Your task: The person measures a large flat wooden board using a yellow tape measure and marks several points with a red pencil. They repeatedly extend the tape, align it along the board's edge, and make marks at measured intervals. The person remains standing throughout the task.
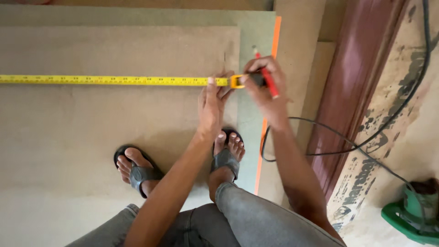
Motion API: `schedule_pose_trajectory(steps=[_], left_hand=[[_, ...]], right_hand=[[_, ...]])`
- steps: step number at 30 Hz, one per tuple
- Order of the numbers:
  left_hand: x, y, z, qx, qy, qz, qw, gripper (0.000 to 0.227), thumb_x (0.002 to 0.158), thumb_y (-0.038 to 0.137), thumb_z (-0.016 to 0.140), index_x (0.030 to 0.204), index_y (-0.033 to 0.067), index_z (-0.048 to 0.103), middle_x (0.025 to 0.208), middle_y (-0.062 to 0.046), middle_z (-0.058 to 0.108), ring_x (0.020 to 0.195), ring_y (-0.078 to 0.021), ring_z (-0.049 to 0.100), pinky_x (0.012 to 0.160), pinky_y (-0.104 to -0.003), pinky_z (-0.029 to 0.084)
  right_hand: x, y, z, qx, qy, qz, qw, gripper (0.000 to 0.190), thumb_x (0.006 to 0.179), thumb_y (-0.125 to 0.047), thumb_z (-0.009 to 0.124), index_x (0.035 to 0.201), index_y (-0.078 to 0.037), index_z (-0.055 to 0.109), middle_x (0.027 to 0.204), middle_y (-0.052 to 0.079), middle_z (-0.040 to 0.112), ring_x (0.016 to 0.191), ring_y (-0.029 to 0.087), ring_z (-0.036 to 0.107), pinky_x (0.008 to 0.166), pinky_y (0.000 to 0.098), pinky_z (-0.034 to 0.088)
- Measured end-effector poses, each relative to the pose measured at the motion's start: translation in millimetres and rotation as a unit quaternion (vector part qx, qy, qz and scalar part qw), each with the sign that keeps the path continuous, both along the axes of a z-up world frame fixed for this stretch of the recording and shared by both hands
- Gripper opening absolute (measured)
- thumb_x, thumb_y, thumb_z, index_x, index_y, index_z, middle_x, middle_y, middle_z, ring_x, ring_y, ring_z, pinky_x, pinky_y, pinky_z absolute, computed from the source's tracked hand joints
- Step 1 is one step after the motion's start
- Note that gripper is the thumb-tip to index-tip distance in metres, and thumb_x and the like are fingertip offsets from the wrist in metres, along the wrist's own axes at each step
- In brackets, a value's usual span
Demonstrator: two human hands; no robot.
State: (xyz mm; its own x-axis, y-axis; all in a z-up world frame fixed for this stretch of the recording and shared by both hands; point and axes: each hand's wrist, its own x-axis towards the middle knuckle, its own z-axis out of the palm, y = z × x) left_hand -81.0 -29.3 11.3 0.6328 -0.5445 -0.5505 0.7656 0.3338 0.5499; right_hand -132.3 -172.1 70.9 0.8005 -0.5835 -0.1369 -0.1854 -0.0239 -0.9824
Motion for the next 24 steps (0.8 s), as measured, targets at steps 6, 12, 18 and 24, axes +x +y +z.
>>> schedule_pose_trajectory(steps=[6, 12, 18, 24], left_hand=[[1.0, 4.5, 27.4, -0.050, 0.165, 0.155, 0.973, 0.039, 0.106, 0.042, 0.050, 0.120, 0.0061, 0.056, 0.109, -0.010, 0.066, 0.102, -0.0224, 0.064, 0.095, -0.039, 0.053], [39.7, 37.7, 23.0, -0.065, 0.080, 0.266, 0.958, 0.024, 0.101, 0.034, 0.057, 0.108, 0.0113, 0.056, 0.097, -0.009, 0.064, 0.092, -0.0251, 0.062, 0.084, -0.041, 0.054], [86.8, 78.1, 24.8, -0.060, -0.001, 0.334, 0.941, 0.031, 0.100, 0.041, 0.061, 0.101, 0.0102, 0.059, 0.092, -0.008, 0.061, 0.087, -0.0231, 0.058, 0.079, -0.036, 0.049], [116.2, 85.5, 44.6, -0.058, -0.063, 0.368, 0.926, 0.032, 0.100, 0.041, 0.060, 0.103, 0.0094, 0.057, 0.094, -0.009, 0.061, 0.088, -0.0232, 0.057, 0.080, -0.036, 0.048]], right_hand=[[25.5, 72.5, 18.2, 0.032, -0.071, 0.017, 0.997, 0.021, 0.102, -0.006, 0.068, 0.116, -0.003, 0.052, 0.118, 0.011, 0.063, 0.110, 0.018, 0.065, 0.101, 0.0335, 0.053], [21.3, 63.9, 68.8, 0.081, -0.088, 0.093, 0.988, 0.028, 0.104, -0.021, 0.069, 0.122, -0.002, 0.057, 0.126, 0.013, 0.063, 0.117, 0.022, 0.062, 0.106, 0.0353, 0.049], [13.3, 64.1, 92.9, 0.509, -0.254, 0.411, 0.712, 0.069, 0.086, -0.049, 0.084, 0.129, 0.000, 0.060, 0.137, 0.014, 0.053, 0.129, 0.027, 0.055, 0.108, 0.0444, 0.048], [13.0, 58.2, 117.2, 0.420, -0.248, 0.455, 0.745, 0.066, 0.090, -0.046, 0.082, 0.131, -0.001, 0.057, 0.139, 0.013, 0.054, 0.131, 0.025, 0.055, 0.113, 0.0427, 0.047]])
